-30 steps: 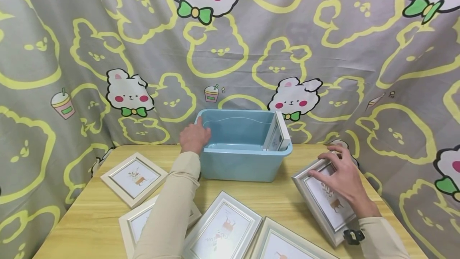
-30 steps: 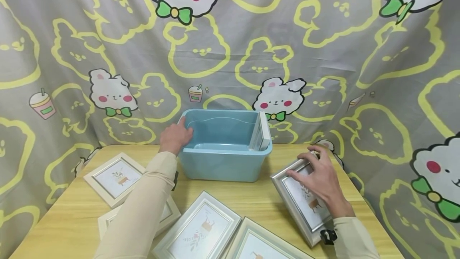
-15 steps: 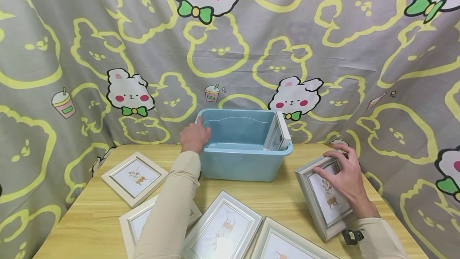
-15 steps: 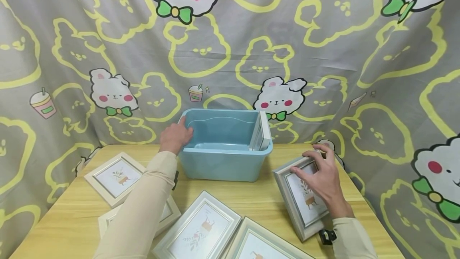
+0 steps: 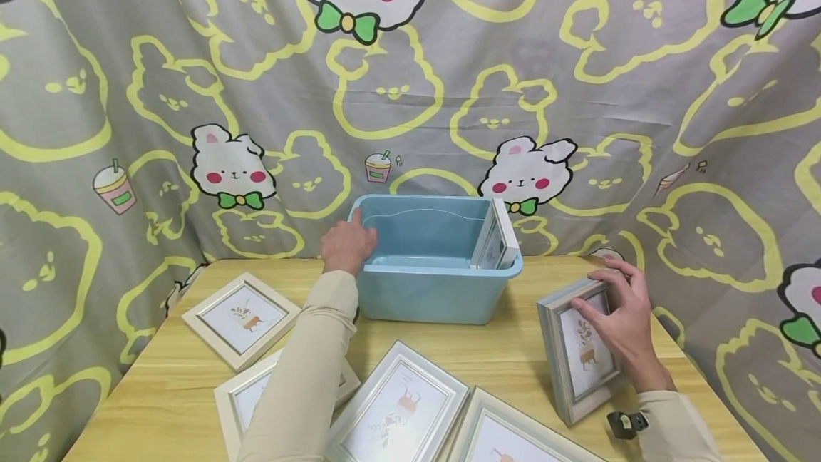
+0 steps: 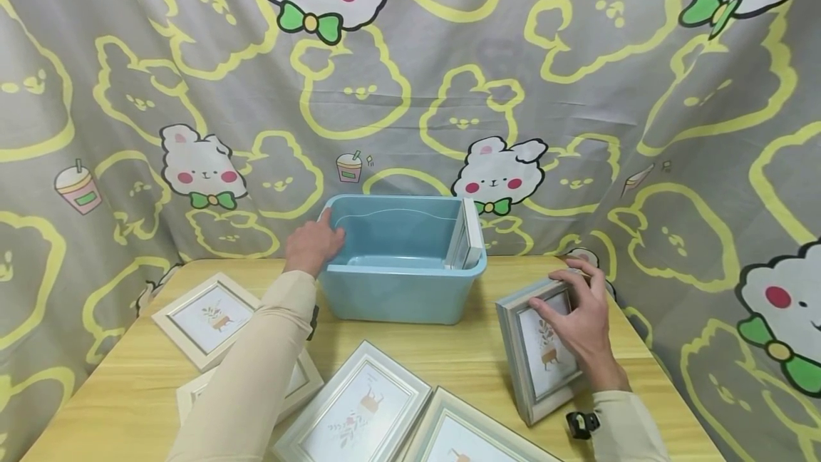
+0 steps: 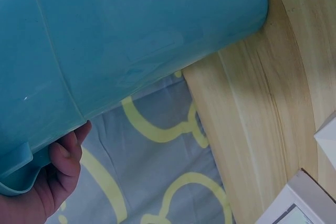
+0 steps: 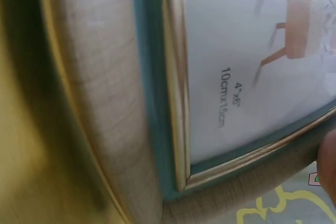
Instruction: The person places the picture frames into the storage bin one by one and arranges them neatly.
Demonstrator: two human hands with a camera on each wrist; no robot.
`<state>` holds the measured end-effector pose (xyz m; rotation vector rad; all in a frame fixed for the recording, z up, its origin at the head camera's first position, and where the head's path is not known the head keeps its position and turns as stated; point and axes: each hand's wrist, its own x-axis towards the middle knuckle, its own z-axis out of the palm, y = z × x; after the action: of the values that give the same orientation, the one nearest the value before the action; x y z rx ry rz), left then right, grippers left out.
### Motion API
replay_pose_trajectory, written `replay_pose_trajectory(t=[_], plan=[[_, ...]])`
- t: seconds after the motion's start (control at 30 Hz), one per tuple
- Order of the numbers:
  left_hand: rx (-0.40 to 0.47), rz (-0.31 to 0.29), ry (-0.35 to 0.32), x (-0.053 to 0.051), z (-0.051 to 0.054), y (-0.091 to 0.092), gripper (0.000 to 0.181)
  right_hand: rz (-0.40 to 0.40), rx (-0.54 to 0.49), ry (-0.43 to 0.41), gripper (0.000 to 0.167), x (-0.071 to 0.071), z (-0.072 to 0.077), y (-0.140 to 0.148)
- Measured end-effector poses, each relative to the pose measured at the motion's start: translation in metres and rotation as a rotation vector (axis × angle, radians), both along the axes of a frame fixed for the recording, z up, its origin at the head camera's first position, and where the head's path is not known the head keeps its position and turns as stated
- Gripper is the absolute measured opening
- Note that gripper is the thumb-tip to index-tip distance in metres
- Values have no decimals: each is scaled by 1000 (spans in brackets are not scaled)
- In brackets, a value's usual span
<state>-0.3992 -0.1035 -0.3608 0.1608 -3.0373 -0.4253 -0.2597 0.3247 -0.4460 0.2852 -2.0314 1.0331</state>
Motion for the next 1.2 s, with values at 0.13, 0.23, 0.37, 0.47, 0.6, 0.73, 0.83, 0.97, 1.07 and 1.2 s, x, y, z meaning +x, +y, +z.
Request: replay_pose_trajectory(t=[0.13, 0.23, 0.37, 0.47, 0.6, 0.73, 0.83, 0.97, 1.07, 1.2], plan=[[-4, 2, 0, -1, 0, 0, 64, 24, -41, 47, 46, 9, 7, -10], [-3, 3, 1, -2, -1, 0, 63, 52, -60, 77, 43, 18, 17, -20], [-1, 3, 1, -2, -1, 0, 64, 65, -82, 122, 44, 22, 20, -23], [0, 3, 0, -1, -1, 0, 64, 73, -125, 160, 48, 23, 18, -22], [5, -1, -2, 0, 0, 0, 65, 101, -180, 211, 51, 26, 18, -20], [10, 0, 1, 1, 1, 0, 64, 124, -185, 237, 53, 32, 18, -17], [12, -1, 8, 1, 1, 0, 63, 142, -171, 240, 53, 37, 18, -15], [14, -5, 14, 1, 1, -1, 63, 194, -140, 253, 54, 40, 19, -10], [16, -4, 14, 1, 0, -1, 63, 196, -61, 270, 60, 38, 17, -1], [21, -2, 16, 1, 0, -1, 63, 138, 104, 323, 76, 30, 12, 16]])
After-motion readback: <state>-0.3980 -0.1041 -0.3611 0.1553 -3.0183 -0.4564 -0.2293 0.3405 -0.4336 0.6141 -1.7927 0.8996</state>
